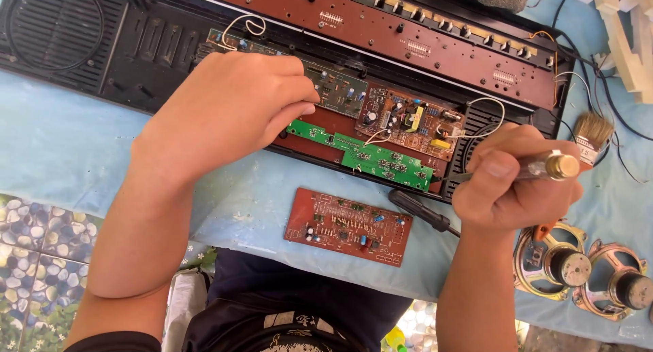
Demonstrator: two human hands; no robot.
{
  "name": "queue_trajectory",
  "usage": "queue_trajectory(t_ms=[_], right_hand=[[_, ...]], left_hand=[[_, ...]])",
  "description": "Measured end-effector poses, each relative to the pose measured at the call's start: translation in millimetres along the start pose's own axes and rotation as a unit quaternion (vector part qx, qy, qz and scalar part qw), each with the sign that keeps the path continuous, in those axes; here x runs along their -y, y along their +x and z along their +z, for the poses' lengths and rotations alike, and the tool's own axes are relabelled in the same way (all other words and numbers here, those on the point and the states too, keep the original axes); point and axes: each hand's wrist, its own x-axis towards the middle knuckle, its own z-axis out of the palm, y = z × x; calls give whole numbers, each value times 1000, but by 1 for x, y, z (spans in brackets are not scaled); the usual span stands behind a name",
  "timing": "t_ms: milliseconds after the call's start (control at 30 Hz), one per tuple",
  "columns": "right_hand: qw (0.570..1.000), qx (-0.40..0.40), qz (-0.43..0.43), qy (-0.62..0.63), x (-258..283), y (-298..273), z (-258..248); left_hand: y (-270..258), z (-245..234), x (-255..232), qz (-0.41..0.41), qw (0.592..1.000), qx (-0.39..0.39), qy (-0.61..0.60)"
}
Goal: The person uses a screwdriver to unscrew and remove a green circuit board from a disassembled electronic device. They then pick up a separate brown circuit board and use the screwdriver to manipulate components on it.
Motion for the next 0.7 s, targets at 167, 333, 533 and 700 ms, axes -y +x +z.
queue_trajectory(t_ms=[167, 333, 533, 700], right_hand=[[1000, -18, -11, -16, -4, 0, -3], [1000, -22, -16, -1, -5, -1, -3], [999, -39, 14, -13, 0, 3, -3], [999, -44, 10, 11, -1, 8, -1]], left_hand=[[4, 4, -4, -34, 995, 91, -18], [6, 9, -9, -48, 990, 136, 0], [7, 12, -11, -36, 990, 133, 7], [8, 10, -11, -52, 988, 146, -1]])
